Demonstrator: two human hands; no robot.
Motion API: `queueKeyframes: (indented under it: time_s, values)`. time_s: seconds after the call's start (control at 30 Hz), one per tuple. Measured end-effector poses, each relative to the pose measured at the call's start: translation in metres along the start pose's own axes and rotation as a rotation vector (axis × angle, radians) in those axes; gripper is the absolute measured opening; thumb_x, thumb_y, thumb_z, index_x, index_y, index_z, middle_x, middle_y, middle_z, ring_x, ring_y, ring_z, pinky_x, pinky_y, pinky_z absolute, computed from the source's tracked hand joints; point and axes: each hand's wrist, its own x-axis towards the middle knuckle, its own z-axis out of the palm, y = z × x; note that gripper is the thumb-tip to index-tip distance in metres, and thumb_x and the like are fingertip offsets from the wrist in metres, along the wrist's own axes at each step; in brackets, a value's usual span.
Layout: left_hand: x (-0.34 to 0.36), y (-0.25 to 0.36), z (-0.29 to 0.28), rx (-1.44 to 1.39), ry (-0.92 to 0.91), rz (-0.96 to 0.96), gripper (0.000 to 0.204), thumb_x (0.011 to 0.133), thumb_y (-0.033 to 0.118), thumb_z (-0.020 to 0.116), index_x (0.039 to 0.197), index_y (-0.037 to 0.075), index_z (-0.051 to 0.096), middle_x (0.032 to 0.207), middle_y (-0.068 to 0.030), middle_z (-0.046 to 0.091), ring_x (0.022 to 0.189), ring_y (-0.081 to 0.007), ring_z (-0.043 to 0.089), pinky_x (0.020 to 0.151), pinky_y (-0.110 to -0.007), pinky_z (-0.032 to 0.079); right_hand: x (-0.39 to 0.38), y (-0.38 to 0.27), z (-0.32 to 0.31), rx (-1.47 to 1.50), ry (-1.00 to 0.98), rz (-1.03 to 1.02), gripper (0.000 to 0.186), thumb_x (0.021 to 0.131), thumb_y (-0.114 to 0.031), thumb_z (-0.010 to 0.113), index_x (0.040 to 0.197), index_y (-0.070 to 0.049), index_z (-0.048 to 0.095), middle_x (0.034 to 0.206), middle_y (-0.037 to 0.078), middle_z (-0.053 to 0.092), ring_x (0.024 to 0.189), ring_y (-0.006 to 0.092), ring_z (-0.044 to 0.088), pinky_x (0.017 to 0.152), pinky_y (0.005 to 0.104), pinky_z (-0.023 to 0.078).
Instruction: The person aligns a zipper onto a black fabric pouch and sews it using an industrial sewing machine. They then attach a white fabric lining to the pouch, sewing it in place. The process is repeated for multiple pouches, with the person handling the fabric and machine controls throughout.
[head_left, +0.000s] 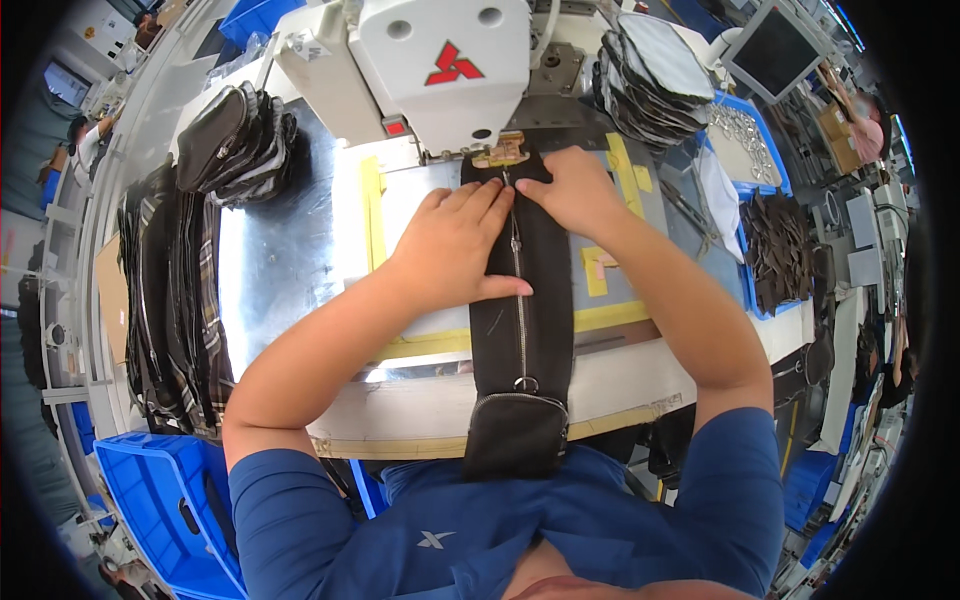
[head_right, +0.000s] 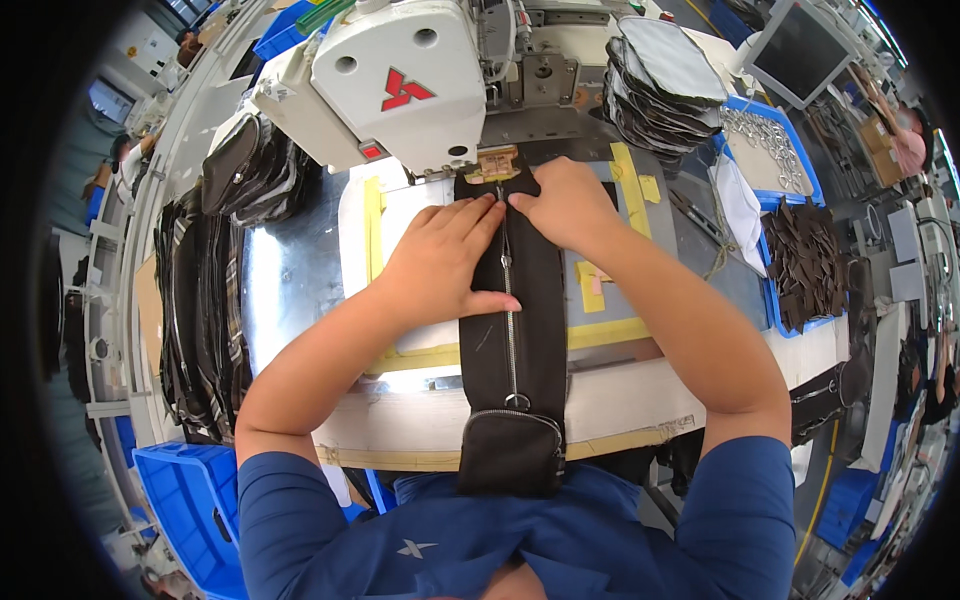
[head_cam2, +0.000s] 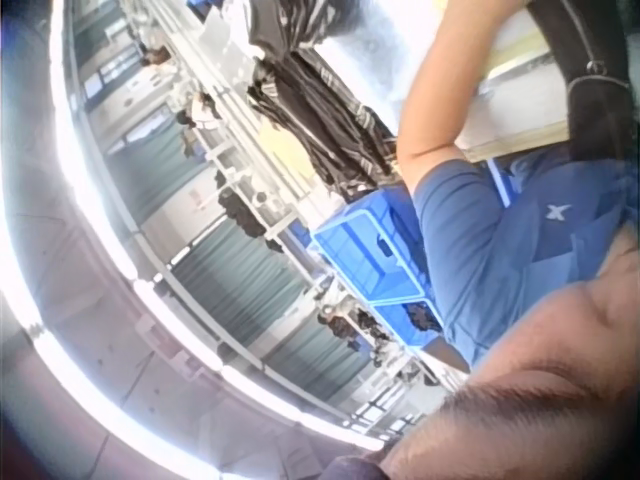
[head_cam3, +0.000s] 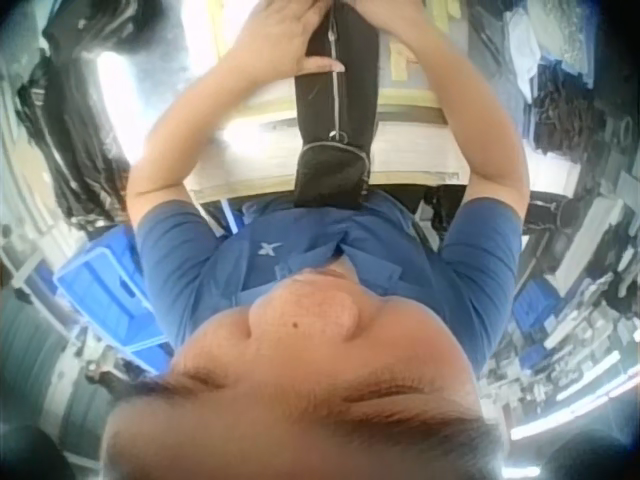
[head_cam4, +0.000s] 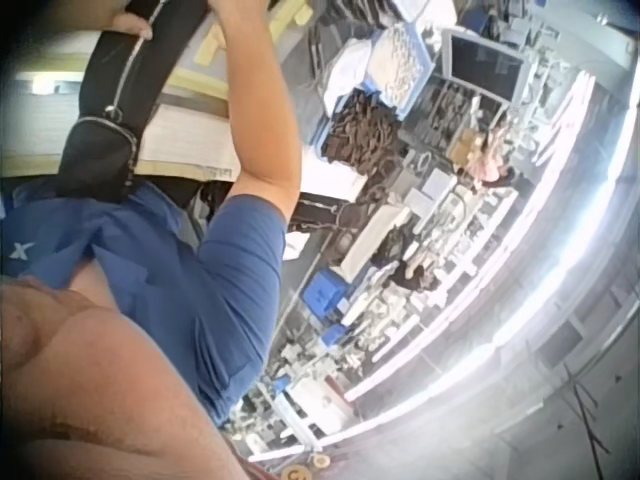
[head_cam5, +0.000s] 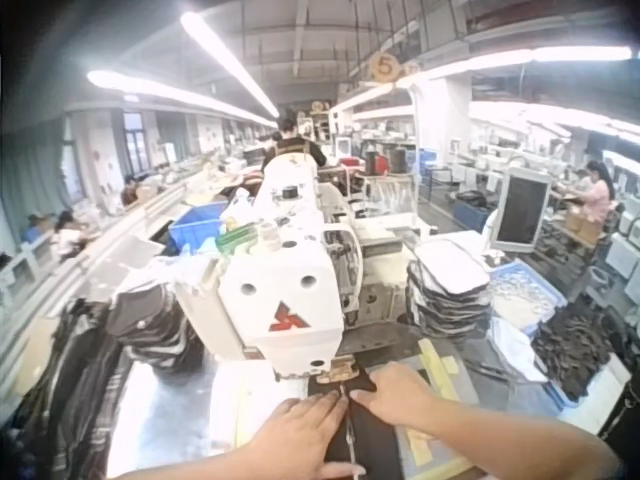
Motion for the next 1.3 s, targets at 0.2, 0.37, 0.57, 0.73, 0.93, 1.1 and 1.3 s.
queueKeyframes:
  time_s: [0.2,0.37,0.57,0.73,0.93,1.1,1.3]
  values:
    - [0.010,-0.007,-0.008,-0.039,-0.073,-0.015,0.124,0.071,0.083,0.078,0.147,-0.011,0.056,0.152,-0.0255,0.059,0.134,-0.0381,0.059,0.110,-0.047,0.046,0.002,-0.018,-0.017,0.011,-0.113,0.101,0.044,0.087,-0.030,0.086,0.104,0.007,0.069,0.103,0.029,0.072,0.100,0.0472,0.070,0.087,0.0522,0.055]
    - [0.013,-0.012,-0.004,-0.081,-0.043,0.028,0.124,0.070,0.083,0.078,0.146,-0.012,0.056,0.152,-0.0271,0.057,0.134,-0.0418,0.058,0.111,-0.047,0.046,-0.021,-0.012,-0.017,-0.140,0.146,-0.415,0.048,0.082,-0.027,0.087,0.114,-0.001,0.064,0.115,0.021,0.066,0.109,0.0430,0.064,0.096,0.0512,0.050]
    - [0.015,-0.010,0.003,-0.227,-0.033,0.010,0.123,0.066,0.072,0.089,0.145,-0.016,0.053,0.153,-0.0326,0.053,0.144,-0.0469,0.052,0.123,-0.053,0.041,-0.042,-0.004,-0.004,-0.069,-0.009,-0.577,0.062,0.081,-0.034,0.088,0.122,0.006,0.063,0.132,0.026,0.063,0.124,0.0445,0.062,0.112,0.0541,0.050]
    - [0.017,-0.009,0.000,-0.239,-0.086,-0.015,0.122,0.068,0.070,0.088,0.146,-0.016,0.051,0.155,-0.0335,0.050,0.145,-0.0461,0.051,0.123,-0.051,0.042,-0.039,-0.003,-0.007,-0.024,-0.160,-0.539,0.071,0.085,-0.040,0.087,0.128,0.009,0.059,0.147,0.033,0.055,0.138,0.0473,0.057,0.121,0.0550,0.045]
    - [0.020,-0.007,-0.001,-0.260,-0.090,-0.028,0.120,0.065,0.069,0.092,0.143,-0.015,0.056,0.153,-0.0341,0.052,0.143,-0.0490,0.052,0.120,-0.053,0.044,-0.035,-0.001,-0.009,-0.016,-0.208,-0.537,0.073,0.086,-0.040,0.085,0.130,0.011,0.058,0.148,0.034,0.053,0.142,0.0475,0.054,0.124,0.0544,0.041]
    - [0.022,-0.009,-0.001,-0.253,-0.087,-0.021,0.119,0.064,0.068,0.092,0.141,-0.015,0.057,0.151,-0.0343,0.053,0.142,-0.0494,0.054,0.120,-0.053,0.044,-0.033,-0.002,-0.012,-0.010,-0.221,-0.533,0.073,0.086,-0.040,0.085,0.130,0.011,0.058,0.149,0.034,0.053,0.142,0.0473,0.054,0.124,0.0541,0.041]
    - [0.023,-0.008,-0.001,-0.252,-0.086,-0.021,0.118,0.064,0.068,0.093,0.141,-0.014,0.057,0.150,-0.0341,0.054,0.141,-0.0496,0.054,0.119,-0.053,0.045,-0.032,0.000,-0.012,-0.002,-0.216,-0.541,0.074,0.087,-0.041,0.085,0.131,0.011,0.058,0.148,0.033,0.054,0.142,0.0470,0.054,0.124,0.0538,0.041]
